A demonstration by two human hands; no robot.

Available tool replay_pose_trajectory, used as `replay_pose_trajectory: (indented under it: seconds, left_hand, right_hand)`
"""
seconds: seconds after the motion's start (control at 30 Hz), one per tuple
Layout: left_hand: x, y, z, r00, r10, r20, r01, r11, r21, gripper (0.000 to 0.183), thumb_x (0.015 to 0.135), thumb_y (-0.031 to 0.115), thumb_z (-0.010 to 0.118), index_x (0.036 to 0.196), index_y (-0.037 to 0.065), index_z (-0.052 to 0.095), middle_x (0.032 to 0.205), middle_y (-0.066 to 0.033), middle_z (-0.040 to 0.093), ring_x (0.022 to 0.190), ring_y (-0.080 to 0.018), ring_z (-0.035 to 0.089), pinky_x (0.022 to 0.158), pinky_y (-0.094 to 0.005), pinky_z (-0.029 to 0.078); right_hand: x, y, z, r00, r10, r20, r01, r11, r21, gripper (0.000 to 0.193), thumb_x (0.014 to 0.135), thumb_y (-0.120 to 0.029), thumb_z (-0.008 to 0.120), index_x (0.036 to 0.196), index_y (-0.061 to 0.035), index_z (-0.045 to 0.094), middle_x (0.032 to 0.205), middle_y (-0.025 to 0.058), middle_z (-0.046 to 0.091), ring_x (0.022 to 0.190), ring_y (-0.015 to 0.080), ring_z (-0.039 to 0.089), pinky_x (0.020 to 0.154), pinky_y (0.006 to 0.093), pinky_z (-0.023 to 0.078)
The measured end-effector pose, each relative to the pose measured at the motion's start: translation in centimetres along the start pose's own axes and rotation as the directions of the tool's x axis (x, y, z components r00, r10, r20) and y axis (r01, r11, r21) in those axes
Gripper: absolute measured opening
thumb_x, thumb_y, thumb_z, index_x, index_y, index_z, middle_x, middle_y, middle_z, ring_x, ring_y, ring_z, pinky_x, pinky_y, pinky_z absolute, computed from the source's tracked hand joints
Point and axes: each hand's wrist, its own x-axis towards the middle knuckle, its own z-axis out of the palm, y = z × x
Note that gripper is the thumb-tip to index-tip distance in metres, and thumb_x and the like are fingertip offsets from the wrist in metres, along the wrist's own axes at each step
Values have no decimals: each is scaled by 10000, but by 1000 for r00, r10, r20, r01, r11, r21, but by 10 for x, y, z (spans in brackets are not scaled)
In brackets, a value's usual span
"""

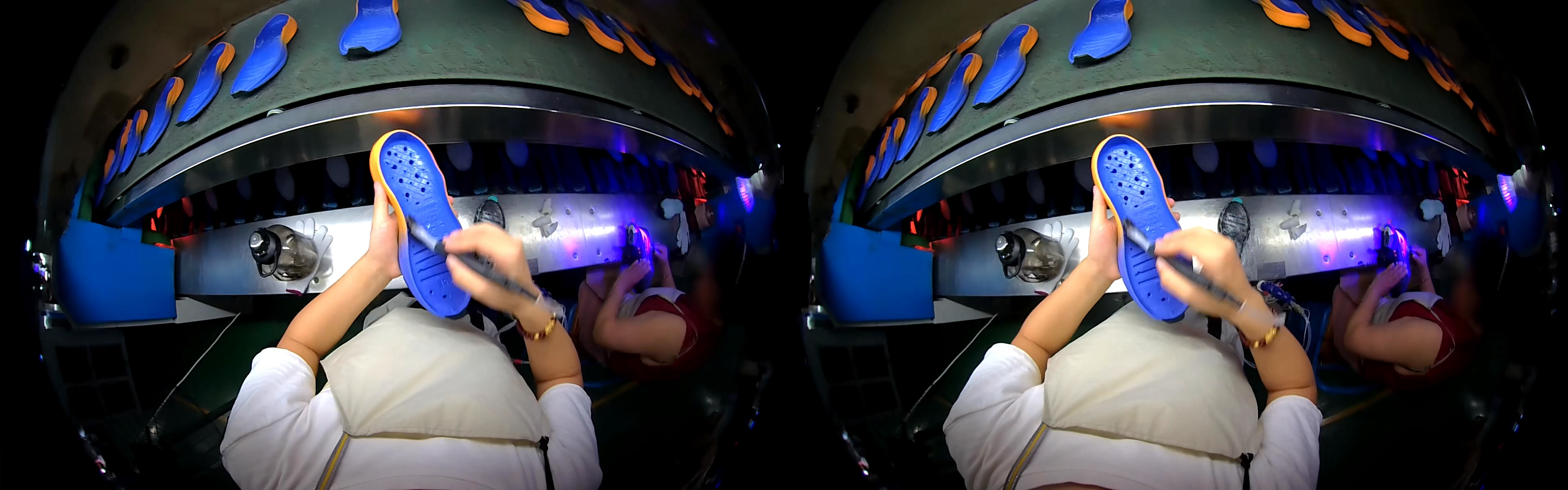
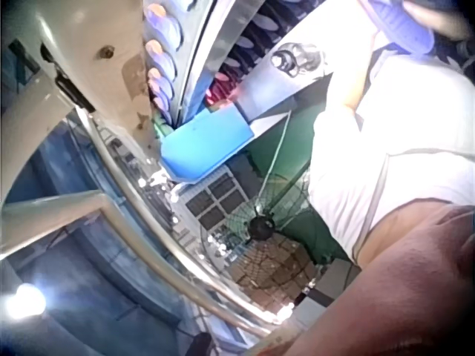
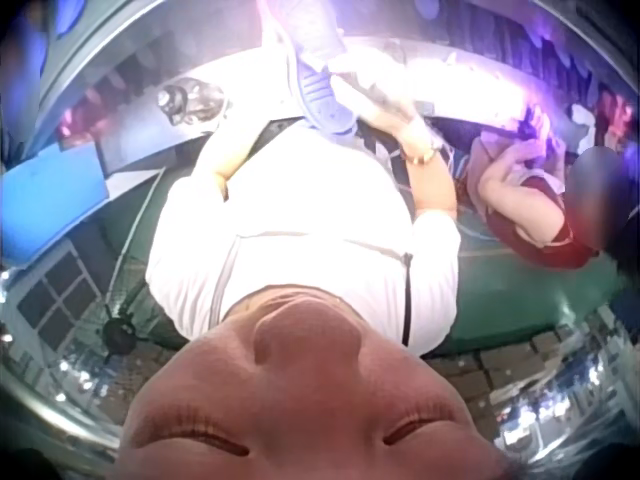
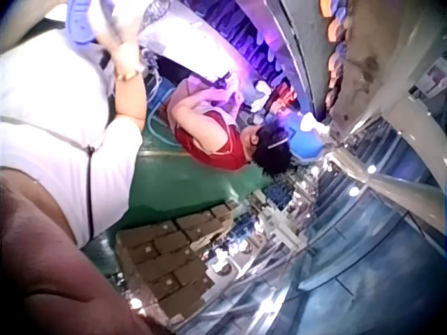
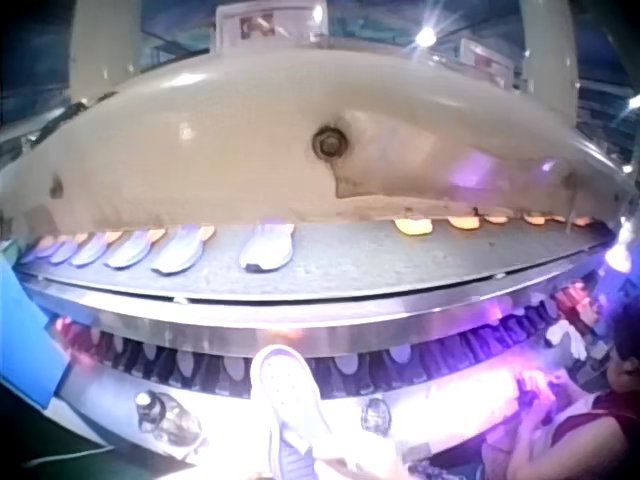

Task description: The person repeatedly picks up blue and orange slippers from a conveyor belt and scrubs the soles with a brush. The person holds each slipper in one hand and uses the brush in the other to clean the bottom surface before placing it back on the moving belt.

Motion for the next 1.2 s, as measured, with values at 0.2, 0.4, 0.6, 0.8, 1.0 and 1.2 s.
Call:
replay_pose_trajectory:
  seconds: [0.2, 0.4, 0.6, 0.8, 1.0, 1.2]
  left_hand:
    - [-14, 10, 3, 998, 58, 17, -58, 998, -27, 849, 773, 737, 144, 1227, 75, 423, 1096, -172, 535, 1005, -329, 531, 858, -479, 442]
    - [-9, 6, 28, 984, 139, 110, -136, 990, -30, 909, 750, 757, 106, 1217, 43, 419, 1118, -163, 526, 1008, -300, 533, 866, -435, 446]
    - [-14, 27, 32, 971, 238, -15, -238, 971, -10, 864, 773, 737, 181, 1234, 43, 411, 1127, -186, 519, 1021, -328, 520, 891, -451, 426]
    - [-11, 42, 48, 972, 194, 133, -204, 977, 64, 864, 789, 715, 175, 1205, 1, 430, 1106, -159, 534, 1003, -263, 537, 877, -399, 444]
    - [-17, 31, 63, 961, 274, 30, -271, 960, -74, 770, 852, 616, 227, 1325, 11, 274, 1244, -216, 428, 1094, -359, 475, 923, -488, 386]
    - [-17, 11, 41, 987, 157, -33, -155, 987, 39, 614, 887, 446, 300, 1310, 0, 307, 1241, -226, 440, 1071, -373, 501, 928, -518, 383]
  right_hand:
    - [0, -38, -24, 914, -111, 391, 55, 987, 153, 156, 628, -33, 663, 777, -47, 617, 773, 92, 629, 723, 238, 623, 668, 314, 494]
    - [7, -24, -13, 987, -26, 160, -4, 983, 182, 193, 646, 3, 662, 837, 4, 629, 858, 133, 642, 803, 249, 619, 759, 320, 473]
    - [-9, -6, -30, 980, 146, 137, -166, 975, 150, 206, 662, -12, 675, 866, -21, 648, 891, 99, 649, 869, 225, 614, 767, 310, 481]
    - [-14, 1, -35, 931, -69, 359, -125, 863, 490, 211, 646, -4, 691, 853, 9, 651, 895, 126, 659, 965, 273, 560, 894, 371, 405]
    - [-18, -3, -10, 904, 410, 119, -292, 393, 872, 180, 771, 46, 559, 951, 60, 564, 1004, 209, 588, 950, 251, 586, 861, 371, 478]
    - [-18, -21, -7, 968, 171, 184, -246, 794, 556, 210, 747, 57, 598, 957, 54, 590, 974, 167, 622, 918, 196, 594, 810, 287, 462]
